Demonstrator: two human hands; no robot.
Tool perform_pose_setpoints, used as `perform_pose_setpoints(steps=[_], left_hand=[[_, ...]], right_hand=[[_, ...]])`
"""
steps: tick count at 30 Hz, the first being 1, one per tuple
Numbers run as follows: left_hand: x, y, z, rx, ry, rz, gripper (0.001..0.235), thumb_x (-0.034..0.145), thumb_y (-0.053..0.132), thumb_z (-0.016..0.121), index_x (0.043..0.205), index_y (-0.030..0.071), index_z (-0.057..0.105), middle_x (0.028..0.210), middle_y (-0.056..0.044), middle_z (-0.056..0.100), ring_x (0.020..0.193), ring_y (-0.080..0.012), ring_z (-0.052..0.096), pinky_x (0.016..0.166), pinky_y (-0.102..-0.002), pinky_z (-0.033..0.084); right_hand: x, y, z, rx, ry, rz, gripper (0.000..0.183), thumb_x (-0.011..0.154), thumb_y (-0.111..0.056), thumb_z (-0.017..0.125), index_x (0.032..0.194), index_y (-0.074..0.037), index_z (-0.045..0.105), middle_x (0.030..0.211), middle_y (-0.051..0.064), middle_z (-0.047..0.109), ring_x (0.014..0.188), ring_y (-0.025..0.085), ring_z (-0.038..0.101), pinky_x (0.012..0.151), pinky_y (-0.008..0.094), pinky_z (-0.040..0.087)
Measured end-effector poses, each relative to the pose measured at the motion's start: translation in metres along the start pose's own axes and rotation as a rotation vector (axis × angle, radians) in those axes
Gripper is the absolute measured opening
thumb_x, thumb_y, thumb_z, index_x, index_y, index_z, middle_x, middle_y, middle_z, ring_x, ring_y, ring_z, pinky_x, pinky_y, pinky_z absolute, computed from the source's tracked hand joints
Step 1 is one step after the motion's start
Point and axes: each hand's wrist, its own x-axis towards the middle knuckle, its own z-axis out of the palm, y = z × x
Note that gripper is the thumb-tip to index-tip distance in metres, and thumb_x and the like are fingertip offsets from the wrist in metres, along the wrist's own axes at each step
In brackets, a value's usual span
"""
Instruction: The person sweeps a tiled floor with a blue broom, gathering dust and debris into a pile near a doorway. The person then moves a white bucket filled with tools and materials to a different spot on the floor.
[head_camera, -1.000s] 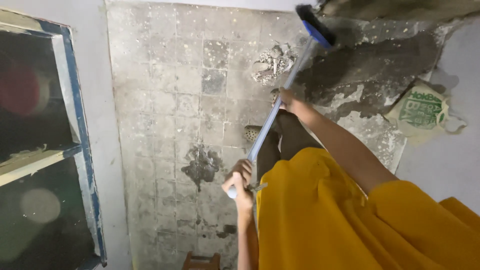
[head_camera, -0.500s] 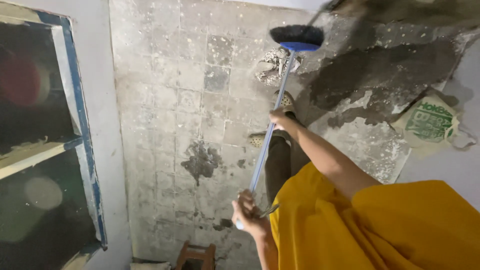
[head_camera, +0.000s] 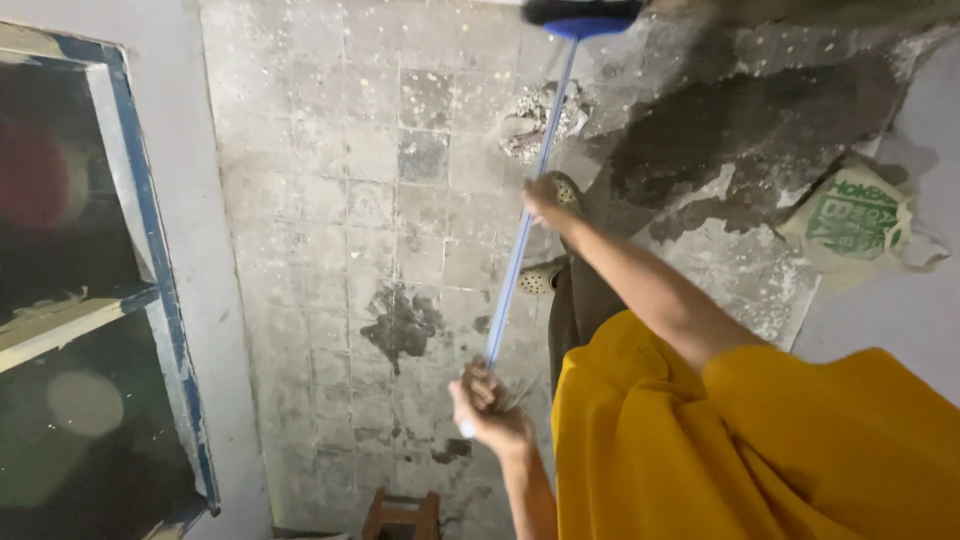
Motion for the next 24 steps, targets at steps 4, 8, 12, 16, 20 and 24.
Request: perform_pose_setpoints(steps=[4, 8, 12, 16, 20, 24], left_hand=[[-0.001, -0.025, 0.033, 0.066, -0.126, -0.014, 0.048, 0.107, 0.022, 0.047, 0.061, 0.012, 0.042, 0.065, -0.001, 0.048, 0.070, -0.0154, 0.054, 0.085, -0.036, 0.051], [-0.033, -0.036, 0.000, 0.013, -0.157, -0.016, 0.050, 0.112, 0.015, 0.051, 0.066, 0.012, 0.032, 0.067, 0.003, 0.039, 0.070, -0.0101, 0.040, 0.097, -0.038, 0.051], [-0.052, -0.014, -0.023, 0.142, -0.071, -0.063, 0.050, 0.109, 0.013, 0.046, 0.062, 0.004, 0.032, 0.065, -0.006, 0.041, 0.066, -0.0171, 0.037, 0.080, -0.039, 0.038], [-0.058, 0.023, -0.030, 0.174, -0.222, 0.125, 0.049, 0.110, 0.012, 0.044, 0.063, 0.003, 0.033, 0.064, -0.005, 0.039, 0.070, -0.0187, 0.042, 0.097, -0.047, 0.050], [-0.049, 0.057, -0.025, 0.159, -0.279, 0.157, 0.048, 0.110, 0.014, 0.043, 0.064, 0.005, 0.032, 0.063, -0.002, 0.036, 0.072, -0.0197, 0.046, 0.096, -0.048, 0.052], [-0.017, 0.065, -0.047, -0.006, -0.450, 0.270, 0.050, 0.109, 0.012, 0.050, 0.062, 0.008, 0.033, 0.057, 0.000, 0.034, 0.061, -0.0159, 0.039, 0.079, -0.042, 0.050]], right_hand=[[-0.026, -0.042, -0.009, 0.068, -0.074, 0.107, 0.054, 0.104, -0.029, 0.049, 0.145, 0.003, 0.036, 0.111, 0.026, 0.064, 0.080, 0.041, 0.072, 0.058, 0.052, 0.061], [-0.038, -0.029, -0.026, 0.137, -0.152, 0.203, 0.042, 0.103, -0.018, 0.043, 0.140, 0.003, 0.041, 0.107, 0.027, 0.060, 0.077, 0.040, 0.069, 0.061, 0.059, 0.062], [-0.004, 0.036, 0.000, 0.204, -0.221, 0.240, 0.041, 0.104, -0.019, 0.043, 0.141, -0.004, 0.036, 0.104, 0.023, 0.057, 0.079, 0.037, 0.066, 0.064, 0.060, 0.062], [-0.003, 0.090, 0.017, 0.338, -0.295, 0.201, 0.044, 0.104, -0.032, 0.051, 0.139, -0.009, 0.038, 0.101, 0.013, 0.057, 0.079, 0.032, 0.066, 0.063, 0.056, 0.061], [-0.047, 0.060, 0.023, 0.549, -0.203, 0.150, 0.041, 0.103, -0.035, 0.057, 0.131, -0.011, 0.040, 0.096, 0.015, 0.053, 0.070, 0.032, 0.061, 0.061, 0.055, 0.059], [-0.087, 0.035, -0.004, 0.722, -0.100, 0.182, 0.032, 0.101, -0.039, 0.056, 0.120, -0.018, 0.042, 0.087, 0.013, 0.053, 0.063, 0.029, 0.059, 0.062, 0.052, 0.060]])
